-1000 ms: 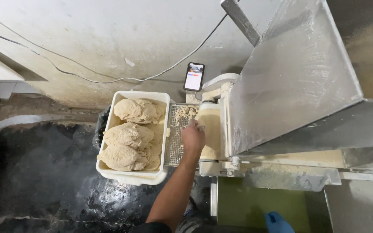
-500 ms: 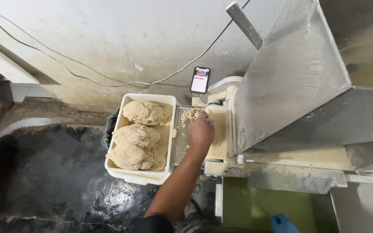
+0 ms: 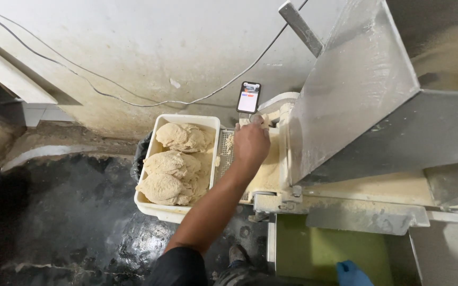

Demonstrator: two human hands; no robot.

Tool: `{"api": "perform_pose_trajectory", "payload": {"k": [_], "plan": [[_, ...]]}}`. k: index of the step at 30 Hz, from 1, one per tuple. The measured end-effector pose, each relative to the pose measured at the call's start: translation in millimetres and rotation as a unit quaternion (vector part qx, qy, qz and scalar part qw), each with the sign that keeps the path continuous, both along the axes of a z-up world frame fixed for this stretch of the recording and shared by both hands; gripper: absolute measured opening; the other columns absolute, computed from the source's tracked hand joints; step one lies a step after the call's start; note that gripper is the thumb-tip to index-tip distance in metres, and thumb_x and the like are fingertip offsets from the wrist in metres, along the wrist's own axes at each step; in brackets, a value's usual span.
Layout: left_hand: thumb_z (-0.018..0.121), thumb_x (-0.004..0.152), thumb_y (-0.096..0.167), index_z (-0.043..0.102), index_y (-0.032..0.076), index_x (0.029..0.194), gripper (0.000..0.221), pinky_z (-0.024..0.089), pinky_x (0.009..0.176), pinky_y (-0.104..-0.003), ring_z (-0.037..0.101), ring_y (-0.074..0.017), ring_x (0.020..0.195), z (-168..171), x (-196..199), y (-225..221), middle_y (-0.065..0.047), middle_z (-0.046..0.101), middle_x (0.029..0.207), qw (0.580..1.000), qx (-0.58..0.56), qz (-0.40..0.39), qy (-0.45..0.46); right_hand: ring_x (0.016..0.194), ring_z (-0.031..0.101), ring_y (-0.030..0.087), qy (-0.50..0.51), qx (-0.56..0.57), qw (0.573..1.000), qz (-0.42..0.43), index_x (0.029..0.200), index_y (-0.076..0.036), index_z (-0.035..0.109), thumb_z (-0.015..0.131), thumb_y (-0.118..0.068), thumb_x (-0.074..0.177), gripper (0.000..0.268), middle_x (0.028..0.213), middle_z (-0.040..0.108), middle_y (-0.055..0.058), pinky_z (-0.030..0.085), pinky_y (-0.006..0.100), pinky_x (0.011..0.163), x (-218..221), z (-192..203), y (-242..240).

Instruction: Feeding dough balls into a processing machine and retrieving them from a liquid bath

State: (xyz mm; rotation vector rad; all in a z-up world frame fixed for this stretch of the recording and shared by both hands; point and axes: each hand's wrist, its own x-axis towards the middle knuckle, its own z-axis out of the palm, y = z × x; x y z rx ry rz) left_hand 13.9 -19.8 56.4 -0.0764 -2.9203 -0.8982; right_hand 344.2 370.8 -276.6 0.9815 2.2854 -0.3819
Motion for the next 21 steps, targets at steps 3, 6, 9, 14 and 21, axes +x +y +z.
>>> {"api": "perform_pose_trajectory", "payload": {"k": [3, 6, 9, 14, 21], "plan": [[0.051, 0.11, 0.018, 0.057, 0.007, 0.147, 0.039, 0.033, 0.127, -0.053, 0.072, -0.0185, 0.059, 29.4, 6.9, -17.3, -0.003, 0.07, 0.058, 1.0, -0.004, -0.008, -0.023, 0.104, 0.082, 0.029, -0.086, -0.046, 0.995, -0.007, 0.126, -0.025, 0.075, 0.046, -0.058, 0.105, 0.048, 0.122, 0.083, 0.011, 0.063, 0.039, 0.095, -5.1, 7.5, -2.5], [0.051, 0.109, 0.01, 0.063, 0.006, 0.13, 0.025, 0.035, 0.127, -0.054, 0.063, -0.0167, 0.051, 44.1, 7.2, -41.1, -0.001, 0.067, 0.063, 1.0, -0.007, -0.015, 0.002, 0.104, 0.083, 0.035, -0.012, -0.007, 1.0, -0.016, 0.118, -0.025, 0.075, 0.049, -0.057, 0.099, 0.045, 0.119, 0.082, 0.018, 0.063, 0.042, 0.088, 4.2, 22.6, -15.6], [0.053, 0.109, 0.016, 0.054, 0.003, 0.151, 0.044, 0.039, 0.124, -0.055, 0.076, -0.0229, 0.074, 48.9, 2.4, -65.5, -0.006, 0.075, 0.07, 0.999, -0.032, 0.001, 0.017, 0.117, 0.08, 0.036, -0.01, 0.008, 1.0, -0.016, 0.125, -0.032, 0.076, 0.051, -0.06, 0.098, 0.046, 0.134, 0.079, 0.011, 0.062, 0.043, 0.099, 2.5, 28.7, -17.1], [0.049, 0.11, 0.009, 0.063, 0.004, 0.139, 0.032, 0.056, 0.07, -0.035, 0.054, -0.0159, 0.06, 39.5, -11.4, -117.2, -0.002, 0.063, 0.069, 0.997, -0.068, 0.043, 0.006, 0.106, 0.081, 0.028, -0.091, -0.061, 0.993, -0.041, 0.133, -0.022, 0.073, 0.043, -0.05, 0.109, 0.049, 0.126, 0.08, 0.012, 0.061, 0.04, 0.098, -17.2, 68.8, -28.9], [0.05, 0.096, 0.0, 0.064, 0.006, 0.144, 0.05, 0.054, 0.056, -0.046, 0.07, -0.0331, 0.062, 43.9, -43.0, -190.2, -0.015, 0.075, 0.071, 0.975, -0.195, 0.097, 0.053, 0.115, 0.08, 0.041, -0.09, -0.042, 0.995, -0.023, 0.14, -0.018, 0.072, 0.043, -0.052, 0.107, 0.055, 0.136, 0.076, 0.024, 0.06, 0.049, 0.101, -12.8, 72.7, -36.6]]}}
